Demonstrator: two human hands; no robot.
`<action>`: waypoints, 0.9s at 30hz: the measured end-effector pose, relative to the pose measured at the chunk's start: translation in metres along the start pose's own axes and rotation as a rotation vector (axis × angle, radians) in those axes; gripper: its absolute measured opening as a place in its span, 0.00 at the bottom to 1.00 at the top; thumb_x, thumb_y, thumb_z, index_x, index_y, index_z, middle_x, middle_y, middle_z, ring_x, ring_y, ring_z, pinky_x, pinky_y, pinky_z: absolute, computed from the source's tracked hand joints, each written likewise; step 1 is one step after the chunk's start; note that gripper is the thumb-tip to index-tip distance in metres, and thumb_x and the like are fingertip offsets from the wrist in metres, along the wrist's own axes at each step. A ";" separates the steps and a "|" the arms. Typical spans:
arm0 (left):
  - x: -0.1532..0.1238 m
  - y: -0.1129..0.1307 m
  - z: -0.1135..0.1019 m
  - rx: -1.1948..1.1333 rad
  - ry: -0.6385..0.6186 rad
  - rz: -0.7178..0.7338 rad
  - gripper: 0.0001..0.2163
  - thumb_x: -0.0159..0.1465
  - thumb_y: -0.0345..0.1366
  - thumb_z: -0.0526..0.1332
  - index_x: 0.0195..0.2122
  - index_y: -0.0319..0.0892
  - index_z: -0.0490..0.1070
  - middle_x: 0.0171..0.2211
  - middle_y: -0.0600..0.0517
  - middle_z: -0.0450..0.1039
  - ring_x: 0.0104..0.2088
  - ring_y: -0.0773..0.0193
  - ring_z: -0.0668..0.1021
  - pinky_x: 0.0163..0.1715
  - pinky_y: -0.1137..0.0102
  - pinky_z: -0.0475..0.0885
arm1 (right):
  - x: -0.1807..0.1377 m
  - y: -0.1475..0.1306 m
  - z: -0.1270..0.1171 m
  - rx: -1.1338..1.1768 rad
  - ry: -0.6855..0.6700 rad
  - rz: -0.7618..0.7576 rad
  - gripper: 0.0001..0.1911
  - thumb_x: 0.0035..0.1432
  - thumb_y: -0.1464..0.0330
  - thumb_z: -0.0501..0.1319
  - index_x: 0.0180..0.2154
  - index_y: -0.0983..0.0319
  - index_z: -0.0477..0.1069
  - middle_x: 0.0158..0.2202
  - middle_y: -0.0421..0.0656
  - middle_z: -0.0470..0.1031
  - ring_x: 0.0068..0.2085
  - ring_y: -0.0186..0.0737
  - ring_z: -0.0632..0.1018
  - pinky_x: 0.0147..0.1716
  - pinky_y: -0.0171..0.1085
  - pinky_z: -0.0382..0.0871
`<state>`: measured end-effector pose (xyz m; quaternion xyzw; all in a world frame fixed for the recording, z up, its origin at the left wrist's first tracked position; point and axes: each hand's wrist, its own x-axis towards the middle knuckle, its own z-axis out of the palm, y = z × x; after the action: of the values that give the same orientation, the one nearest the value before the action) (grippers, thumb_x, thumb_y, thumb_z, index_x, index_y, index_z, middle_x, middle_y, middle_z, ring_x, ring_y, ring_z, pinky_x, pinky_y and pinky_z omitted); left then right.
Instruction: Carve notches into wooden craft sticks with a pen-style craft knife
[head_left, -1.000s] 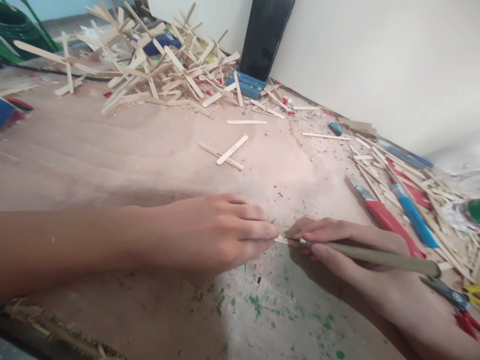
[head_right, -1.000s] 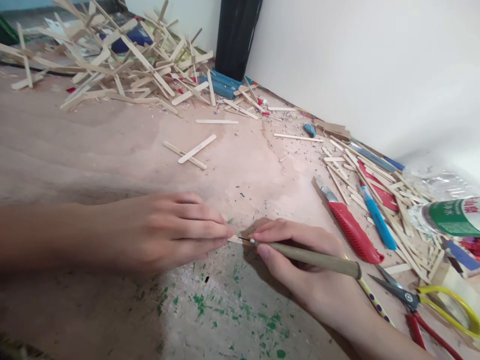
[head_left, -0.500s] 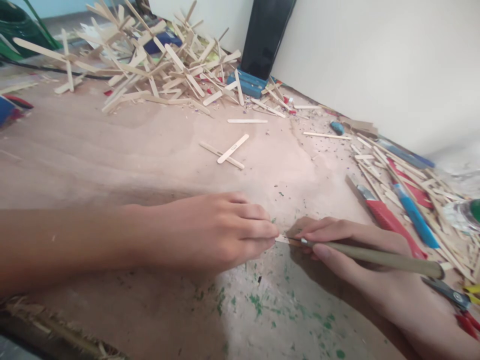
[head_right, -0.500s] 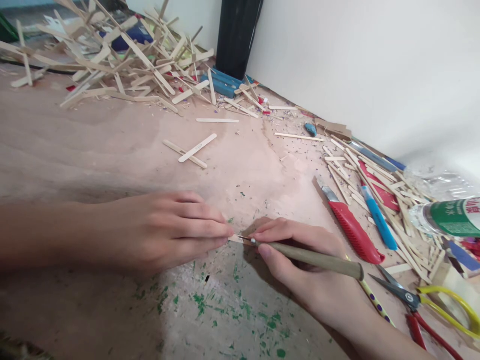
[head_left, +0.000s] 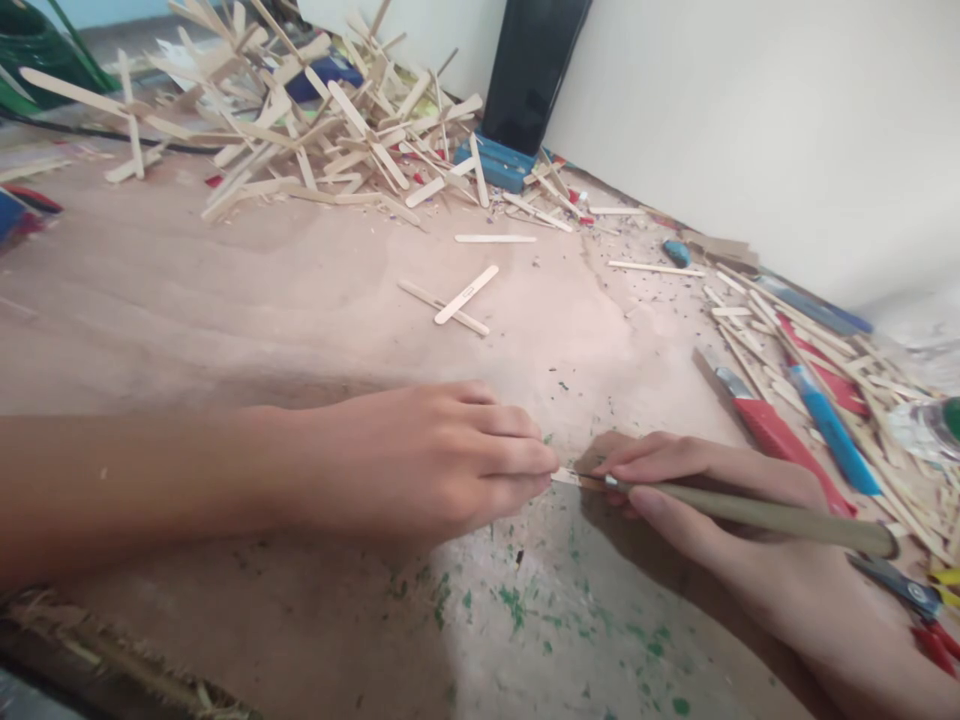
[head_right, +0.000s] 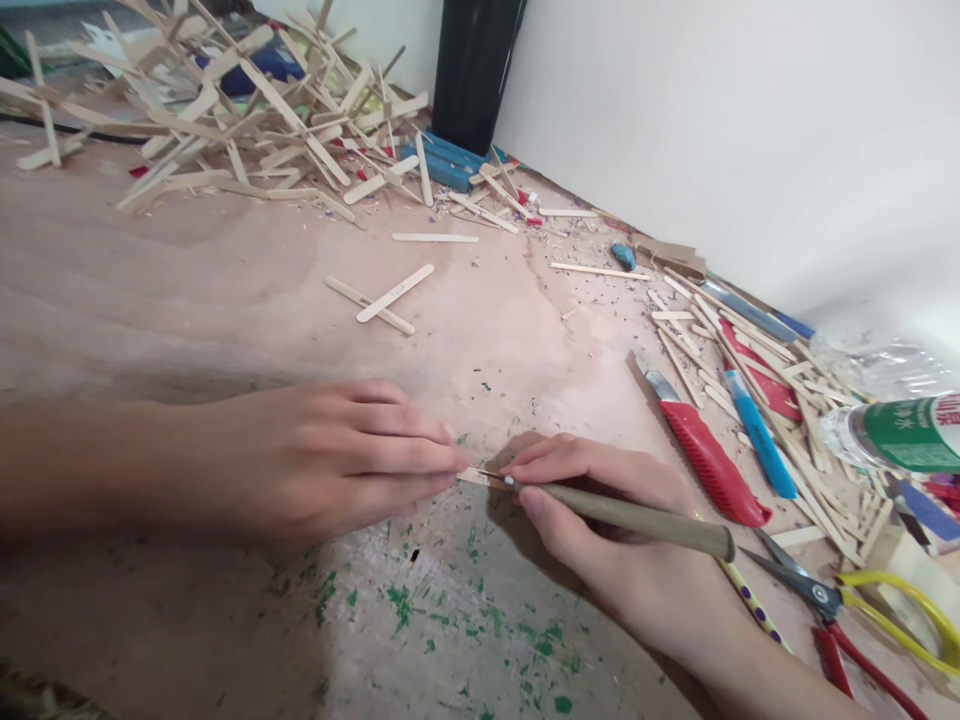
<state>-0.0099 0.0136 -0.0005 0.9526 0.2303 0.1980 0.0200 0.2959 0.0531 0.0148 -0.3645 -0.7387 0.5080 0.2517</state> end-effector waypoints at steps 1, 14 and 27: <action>0.000 0.000 0.000 0.000 0.002 0.003 0.14 0.84 0.28 0.58 0.54 0.42 0.85 0.63 0.52 0.86 0.59 0.60 0.86 0.59 0.64 0.78 | 0.000 0.000 0.000 0.006 0.000 0.002 0.02 0.71 0.66 0.75 0.43 0.53 0.90 0.45 0.46 0.91 0.44 0.45 0.90 0.46 0.39 0.87; 0.000 0.000 0.000 0.000 -0.011 -0.001 0.13 0.83 0.29 0.59 0.55 0.43 0.85 0.64 0.52 0.85 0.60 0.60 0.85 0.59 0.64 0.77 | 0.001 -0.001 0.001 0.023 0.008 0.011 0.03 0.70 0.65 0.75 0.43 0.52 0.90 0.44 0.46 0.91 0.45 0.49 0.90 0.46 0.42 0.88; -0.002 -0.001 0.000 -0.018 -0.022 0.004 0.13 0.83 0.28 0.59 0.56 0.42 0.85 0.64 0.50 0.85 0.60 0.59 0.85 0.61 0.63 0.77 | 0.000 0.001 0.001 0.018 -0.016 -0.009 0.06 0.73 0.68 0.74 0.45 0.50 0.89 0.46 0.42 0.91 0.47 0.42 0.89 0.49 0.35 0.86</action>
<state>-0.0117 0.0134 -0.0012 0.9549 0.2264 0.1896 0.0306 0.2956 0.0529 0.0135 -0.3550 -0.7378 0.5163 0.2512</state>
